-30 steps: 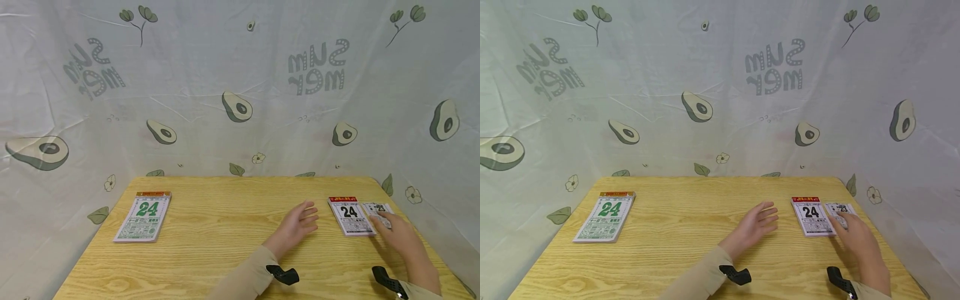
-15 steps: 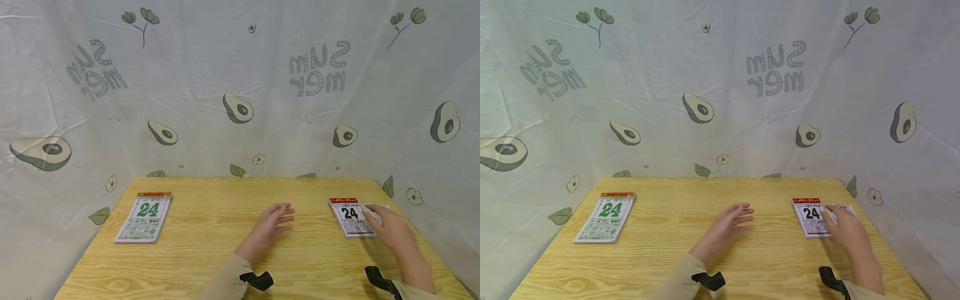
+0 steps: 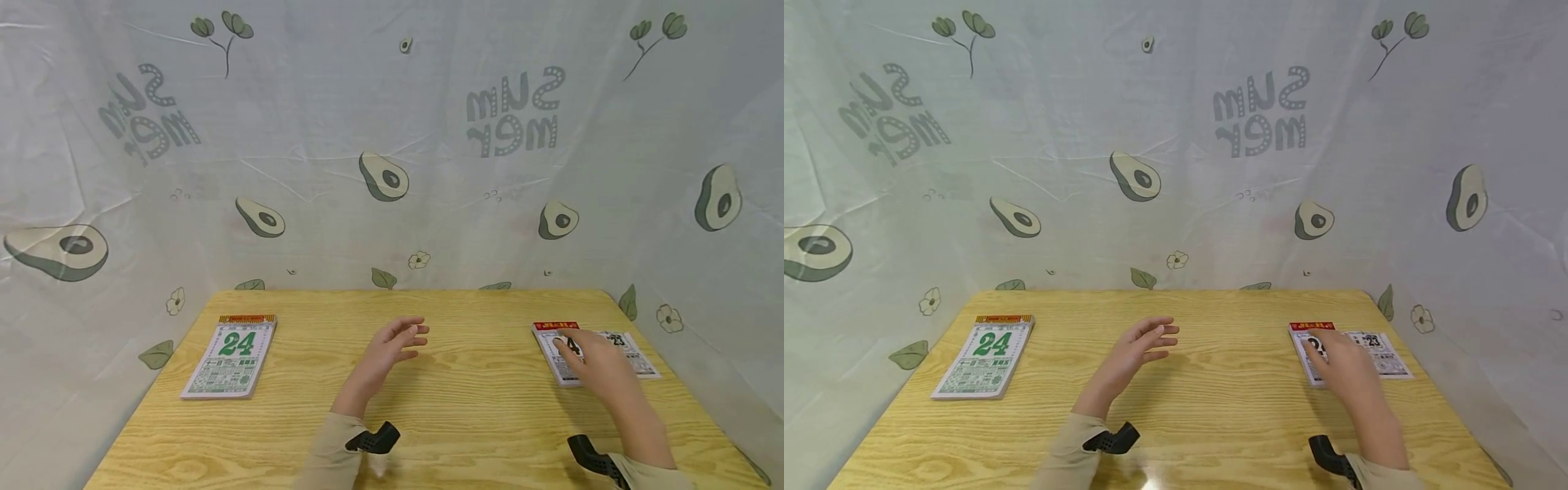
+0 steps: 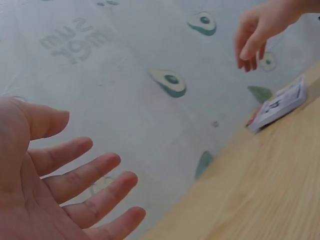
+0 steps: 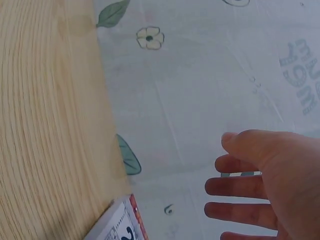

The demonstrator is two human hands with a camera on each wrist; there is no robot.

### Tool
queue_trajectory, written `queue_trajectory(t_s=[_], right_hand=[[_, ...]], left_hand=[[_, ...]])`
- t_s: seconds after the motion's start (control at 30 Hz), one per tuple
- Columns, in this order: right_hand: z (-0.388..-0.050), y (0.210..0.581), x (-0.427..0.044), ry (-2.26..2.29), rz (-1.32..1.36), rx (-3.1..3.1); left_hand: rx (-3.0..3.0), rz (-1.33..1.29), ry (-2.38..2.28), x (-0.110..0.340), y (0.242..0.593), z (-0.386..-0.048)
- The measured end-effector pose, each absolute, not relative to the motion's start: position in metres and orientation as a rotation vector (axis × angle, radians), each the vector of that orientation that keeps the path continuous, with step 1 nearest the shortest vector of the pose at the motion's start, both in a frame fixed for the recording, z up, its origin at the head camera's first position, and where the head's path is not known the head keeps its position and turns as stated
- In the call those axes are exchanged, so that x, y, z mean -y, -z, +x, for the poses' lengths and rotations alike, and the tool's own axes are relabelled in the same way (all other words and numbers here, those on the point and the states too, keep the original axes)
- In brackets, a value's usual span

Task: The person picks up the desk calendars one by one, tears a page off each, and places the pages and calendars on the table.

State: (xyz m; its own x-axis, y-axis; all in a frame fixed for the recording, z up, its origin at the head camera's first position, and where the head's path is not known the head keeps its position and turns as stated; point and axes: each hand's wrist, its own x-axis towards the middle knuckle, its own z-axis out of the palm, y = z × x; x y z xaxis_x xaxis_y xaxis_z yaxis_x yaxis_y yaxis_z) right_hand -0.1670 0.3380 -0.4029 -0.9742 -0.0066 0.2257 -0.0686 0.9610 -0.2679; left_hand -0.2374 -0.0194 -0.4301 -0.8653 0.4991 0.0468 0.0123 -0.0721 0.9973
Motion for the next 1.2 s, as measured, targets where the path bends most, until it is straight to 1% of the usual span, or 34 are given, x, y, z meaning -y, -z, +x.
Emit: queue_trajectory(t_s=[0.27,0.6,0.97,1.2], right_hand=[[-0.165,0.400,-0.314,-0.352,0.151,2.797],[-0.168,0.407,-0.283,-0.337,0.397,2.550],[-0.177,0.424,-0.256,-0.309,0.600,2.405],[-0.176,0.430,-0.240,-0.308,0.665,2.392]], left_hand=[[-1.979,0.462,-2.051,0.062,0.418,-0.245],[-2.066,0.342,-2.158,0.112,0.407,-0.253],[-2.237,0.162,-2.200,0.172,0.405,-0.251],[-2.311,-0.022,-2.229,0.198,0.410,-0.249]])
